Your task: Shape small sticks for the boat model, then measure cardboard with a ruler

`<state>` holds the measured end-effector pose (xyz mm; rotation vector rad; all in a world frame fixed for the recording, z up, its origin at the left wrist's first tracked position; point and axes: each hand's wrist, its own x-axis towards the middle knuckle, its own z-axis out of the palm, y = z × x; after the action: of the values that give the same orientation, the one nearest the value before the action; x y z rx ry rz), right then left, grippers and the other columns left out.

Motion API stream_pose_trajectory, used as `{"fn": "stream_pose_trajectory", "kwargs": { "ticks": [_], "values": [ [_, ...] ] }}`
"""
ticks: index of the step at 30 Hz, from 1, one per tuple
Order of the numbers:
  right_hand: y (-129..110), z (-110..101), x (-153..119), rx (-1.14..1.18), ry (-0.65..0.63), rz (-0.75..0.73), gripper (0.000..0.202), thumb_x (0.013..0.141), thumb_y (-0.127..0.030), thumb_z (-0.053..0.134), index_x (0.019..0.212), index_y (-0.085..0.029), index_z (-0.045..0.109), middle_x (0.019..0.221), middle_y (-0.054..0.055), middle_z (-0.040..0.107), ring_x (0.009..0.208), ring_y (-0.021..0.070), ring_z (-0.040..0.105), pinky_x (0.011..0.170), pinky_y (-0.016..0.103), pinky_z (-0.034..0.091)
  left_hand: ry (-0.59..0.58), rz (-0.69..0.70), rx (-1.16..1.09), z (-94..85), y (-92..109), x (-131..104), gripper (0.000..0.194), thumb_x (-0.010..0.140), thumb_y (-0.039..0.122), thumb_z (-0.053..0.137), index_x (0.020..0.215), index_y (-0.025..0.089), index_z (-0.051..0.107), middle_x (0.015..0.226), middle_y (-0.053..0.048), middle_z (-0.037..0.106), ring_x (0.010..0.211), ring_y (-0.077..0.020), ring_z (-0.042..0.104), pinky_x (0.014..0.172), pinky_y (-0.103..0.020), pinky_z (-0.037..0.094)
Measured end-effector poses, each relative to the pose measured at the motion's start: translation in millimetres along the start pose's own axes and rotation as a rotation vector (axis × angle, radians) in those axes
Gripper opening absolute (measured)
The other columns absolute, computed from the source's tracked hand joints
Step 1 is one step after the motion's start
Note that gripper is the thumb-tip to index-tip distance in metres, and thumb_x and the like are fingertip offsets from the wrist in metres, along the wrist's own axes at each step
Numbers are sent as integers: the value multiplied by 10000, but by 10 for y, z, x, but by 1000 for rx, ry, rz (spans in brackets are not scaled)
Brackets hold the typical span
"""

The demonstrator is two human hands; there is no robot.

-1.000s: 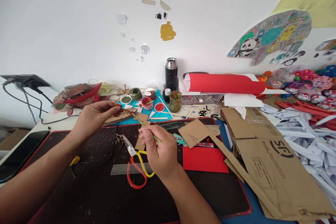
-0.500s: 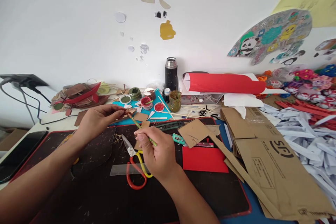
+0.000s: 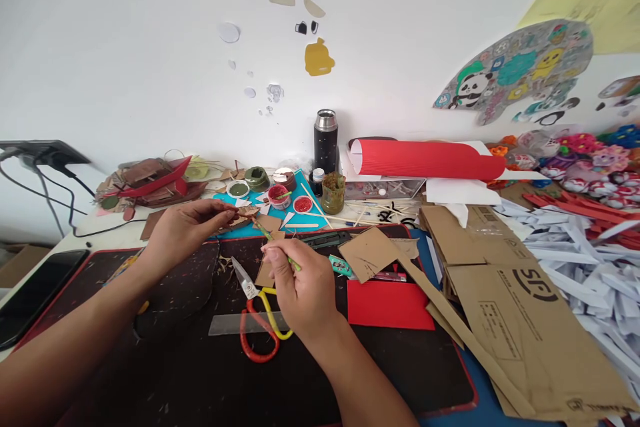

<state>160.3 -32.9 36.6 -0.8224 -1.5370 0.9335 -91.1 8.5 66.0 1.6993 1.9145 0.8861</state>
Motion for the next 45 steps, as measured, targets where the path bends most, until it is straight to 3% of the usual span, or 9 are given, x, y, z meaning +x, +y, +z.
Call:
{"fn": "stream_pose_trajectory", "kwargs": {
  "ticks": [8, 15, 22, 25, 29, 34, 38, 45],
  "values": [
    [9, 3, -4, 10, -33, -33, 243, 1116, -282, 532, 1061, -219, 760, 924, 44, 792, 672, 140, 732, 624, 260, 583, -20, 34, 1, 0, -9, -26, 422, 833, 633, 682, 962, 259, 832, 1017, -53, 859, 945, -295, 772, 832, -359, 560],
    [29, 0, 2, -2, 3, -2, 235, 1118, -291, 543, 1064, -231, 764, 890, 31, 788, 660, 140, 728, 626, 261, 584, 2, -5, 30, -50, 33, 31, 403, 828, 607, 661, 923, 254, 831, 912, -32, 858, 838, -273, 764, 722, -326, 541],
    [20, 11, 7, -103, -34, -31, 229, 1111, -286, 552, 1056, -222, 765, 925, 48, 811, 699, 151, 756, 633, 250, 589, -14, 0, -23, -68, -62, 121, 407, 824, 611, 683, 939, 250, 831, 964, -41, 864, 910, -274, 776, 786, -321, 571],
    [27, 17, 0, -105, -33, -6, 242, 1114, -294, 542, 1056, -219, 764, 916, 53, 815, 723, 160, 768, 638, 251, 598, 40, 4, 158, -208, -120, 393, 424, 856, 598, 655, 993, 241, 837, 970, -42, 859, 903, -261, 764, 780, -312, 559],
    [-12, 24, -6, -142, -73, -48, 235, 1111, -276, 547, 1041, -207, 761, 892, 48, 815, 699, 148, 759, 654, 245, 585, 86, -25, 369, -371, -253, 1015, 368, 887, 463, 632, 1048, 212, 847, 993, -71, 854, 935, -283, 762, 834, -339, 545],
    [-55, 19, 16, -187, -108, -137, 221, 1108, -250, 552, 1032, -196, 753, 870, 44, 811, 729, 148, 764, 671, 231, 556, 93, -82, 608, -307, -523, 1695, 359, 910, 353, 591, 1079, 189, 862, 1114, -137, 847, 1082, -345, 754, 924, -388, 559],
    [-82, -2, 27, -180, -121, -135, 202, 1107, -230, 550, 1049, -194, 740, 887, 42, 809, 748, 143, 761, 667, 224, 539, 63, -113, 656, -144, -747, 1938, 363, 893, 335, 609, 1092, 184, 873, 1137, -166, 843, 1111, -378, 753, 953, -417, 568],
    [-116, -2, 0, -215, -192, -153, 201, 1126, -258, 544, 1062, -192, 722, 865, 28, 802, 770, 148, 772, 696, 240, 530, 22, -122, 732, 26, -950, 2057, 438, 914, 352, 553, 1160, 169, 866, 1164, -207, 830, 1101, -419, 751, 911, -462, 576]
  ]
}}
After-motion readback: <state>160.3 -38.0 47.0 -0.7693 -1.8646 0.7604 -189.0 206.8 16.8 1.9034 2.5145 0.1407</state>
